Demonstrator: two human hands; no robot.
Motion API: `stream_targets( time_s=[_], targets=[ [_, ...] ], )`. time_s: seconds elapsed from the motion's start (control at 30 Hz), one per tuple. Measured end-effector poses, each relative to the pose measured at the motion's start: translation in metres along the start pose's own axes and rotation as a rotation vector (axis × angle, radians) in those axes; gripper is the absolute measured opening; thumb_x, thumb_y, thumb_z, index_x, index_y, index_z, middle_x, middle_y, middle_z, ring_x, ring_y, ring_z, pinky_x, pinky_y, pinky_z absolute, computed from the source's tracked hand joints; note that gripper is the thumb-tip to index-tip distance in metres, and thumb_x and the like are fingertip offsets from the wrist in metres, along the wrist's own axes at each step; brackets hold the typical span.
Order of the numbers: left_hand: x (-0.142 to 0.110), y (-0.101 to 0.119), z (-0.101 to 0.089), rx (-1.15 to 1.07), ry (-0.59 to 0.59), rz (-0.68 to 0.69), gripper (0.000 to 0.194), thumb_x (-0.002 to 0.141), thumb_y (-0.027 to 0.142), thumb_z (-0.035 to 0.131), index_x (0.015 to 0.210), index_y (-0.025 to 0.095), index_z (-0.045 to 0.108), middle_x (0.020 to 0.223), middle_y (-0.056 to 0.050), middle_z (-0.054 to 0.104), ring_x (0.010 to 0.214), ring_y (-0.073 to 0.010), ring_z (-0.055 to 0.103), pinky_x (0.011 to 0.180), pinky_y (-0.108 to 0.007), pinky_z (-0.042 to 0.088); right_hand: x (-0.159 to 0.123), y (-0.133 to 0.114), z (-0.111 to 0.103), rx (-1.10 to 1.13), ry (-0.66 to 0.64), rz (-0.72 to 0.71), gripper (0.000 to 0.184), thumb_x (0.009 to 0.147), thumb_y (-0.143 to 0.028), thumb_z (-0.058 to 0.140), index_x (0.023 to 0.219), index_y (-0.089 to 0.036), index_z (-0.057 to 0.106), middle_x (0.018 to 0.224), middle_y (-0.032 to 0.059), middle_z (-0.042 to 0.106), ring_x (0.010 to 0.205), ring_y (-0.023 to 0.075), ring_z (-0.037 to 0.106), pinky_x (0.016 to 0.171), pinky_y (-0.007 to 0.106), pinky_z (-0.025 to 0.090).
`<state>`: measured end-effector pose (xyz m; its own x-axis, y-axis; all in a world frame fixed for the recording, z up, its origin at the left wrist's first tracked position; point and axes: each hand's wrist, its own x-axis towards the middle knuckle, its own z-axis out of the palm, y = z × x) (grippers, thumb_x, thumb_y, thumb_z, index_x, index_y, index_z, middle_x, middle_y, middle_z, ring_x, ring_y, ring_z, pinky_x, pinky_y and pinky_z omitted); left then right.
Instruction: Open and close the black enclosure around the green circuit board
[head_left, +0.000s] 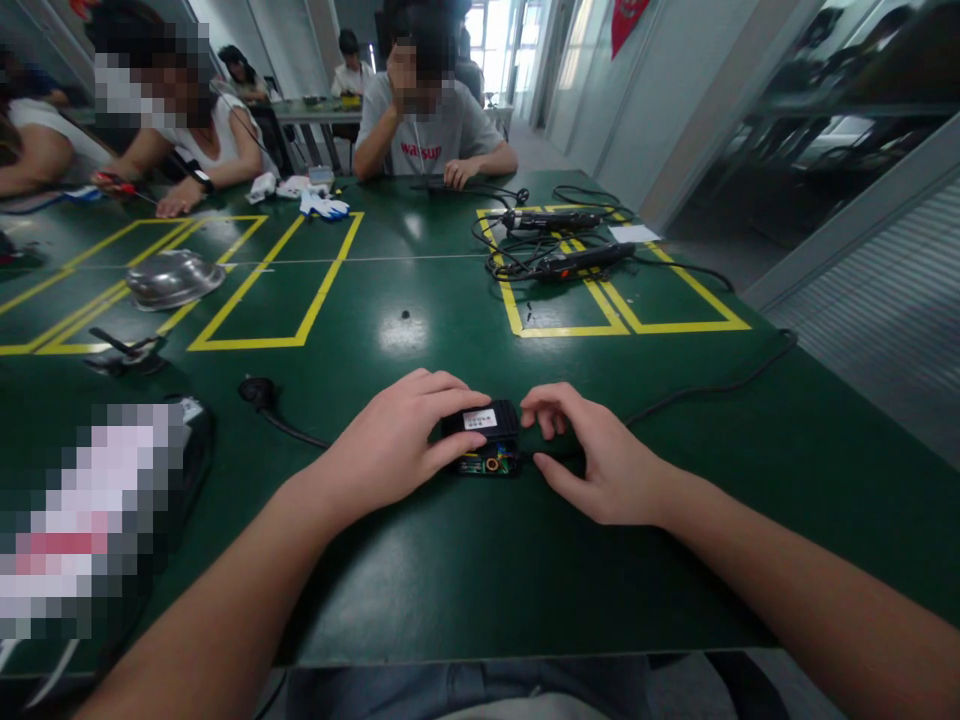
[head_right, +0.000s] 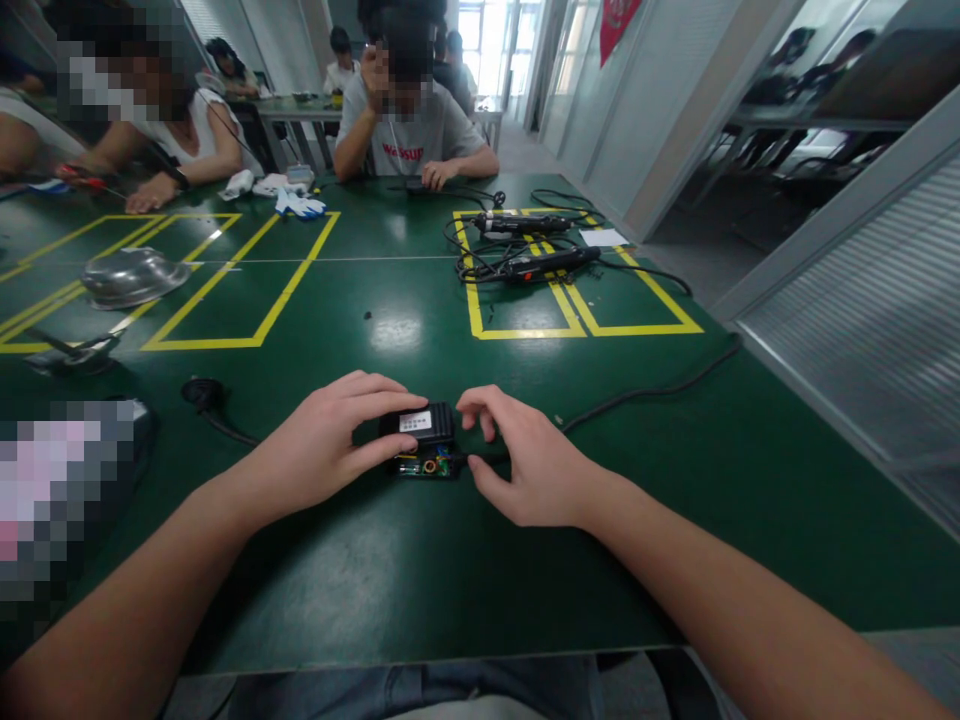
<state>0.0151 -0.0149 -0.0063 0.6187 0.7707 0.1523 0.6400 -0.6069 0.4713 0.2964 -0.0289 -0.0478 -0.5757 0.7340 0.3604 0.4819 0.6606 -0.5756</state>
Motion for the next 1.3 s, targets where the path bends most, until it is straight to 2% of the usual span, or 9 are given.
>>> stream_targets(
  time_s=[0.1, 0.2, 0.4, 0.83, 1.13, 1.3],
  targets=[
    [-0.002, 0.005, 0.0, -0.067, -0.122, 0.059, 0.026, 0.105, 0.028, 0.077, 0.131, 0.026, 0.08, 0.125, -0.005, 0.081, 0.117, -0.0237, 0.072, 0.107, -0.038, 0.055, -0.001, 0.001, 0.003, 0.026, 0.054, -0.027, 0.051, 0.084, -0.011, 0.063, 0.132, -0.026, 0.052, 0.111, 0.0071, 0.068, 0.085, 0.0224, 0.061, 0.078, 0.038, 0.053],
    [-0.002, 0.007, 0.002, -0.045, -0.181, 0.057, 0.026, 0.105, 0.028, 0.076, 0.131, 0.026, 0.08, 0.122, -0.005, 0.08, 0.117, -0.0241, 0.071, 0.107, -0.039, 0.054, 0.0, 0.0, 0.004, 0.034, 0.017, -0.033, 0.049, 0.085, -0.014, 0.067, 0.131, -0.025, 0.057, 0.112, 0.0082, 0.07, 0.087, 0.0234, 0.062, 0.079, 0.038, 0.053],
    [-0.003, 0.007, 0.006, -0.031, -0.186, 0.021, 0.029, 0.106, 0.029, 0.075, 0.135, 0.025, 0.079, 0.122, -0.007, 0.078, 0.115, -0.0249, 0.071, 0.102, -0.039, 0.056, 0.004, -0.002, 0.004, -0.017, -0.116, -0.016, 0.03, 0.094, -0.025, 0.079, 0.121, -0.024, 0.066, 0.107, 0.0075, 0.076, 0.095, 0.0247, 0.07, 0.083, 0.038, 0.056],
    [-0.001, 0.014, 0.004, -0.008, -0.19, -0.017, 0.03, 0.1, 0.025, 0.084, 0.13, 0.022, 0.08, 0.115, -0.006, 0.076, 0.112, -0.026, 0.069, 0.095, -0.037, 0.054, 0.005, -0.003, 0.005, -0.027, -0.111, -0.02, 0.026, 0.096, -0.023, 0.079, 0.119, -0.022, 0.066, 0.11, 0.008, 0.075, 0.093, 0.0232, 0.07, 0.08, 0.037, 0.057],
    [-0.002, 0.011, 0.004, -0.022, -0.196, -0.027, 0.029, 0.099, 0.025, 0.085, 0.128, 0.022, 0.079, 0.114, -0.006, 0.074, 0.111, -0.0255, 0.068, 0.094, -0.037, 0.054, 0.004, -0.004, 0.005, -0.031, -0.132, -0.01, 0.026, 0.097, -0.023, 0.078, 0.121, -0.022, 0.067, 0.111, 0.0084, 0.075, 0.095, 0.0239, 0.071, 0.081, 0.037, 0.057],
    [-0.001, 0.011, 0.004, -0.029, -0.2, -0.016, 0.028, 0.1, 0.024, 0.083, 0.128, 0.021, 0.078, 0.116, -0.006, 0.074, 0.111, -0.0258, 0.068, 0.093, -0.037, 0.054, 0.004, -0.003, 0.005, -0.066, -0.12, -0.052, 0.024, 0.099, -0.024, 0.076, 0.12, -0.021, 0.066, 0.11, 0.0095, 0.075, 0.097, 0.0259, 0.071, 0.082, 0.04, 0.058]
  ],
)
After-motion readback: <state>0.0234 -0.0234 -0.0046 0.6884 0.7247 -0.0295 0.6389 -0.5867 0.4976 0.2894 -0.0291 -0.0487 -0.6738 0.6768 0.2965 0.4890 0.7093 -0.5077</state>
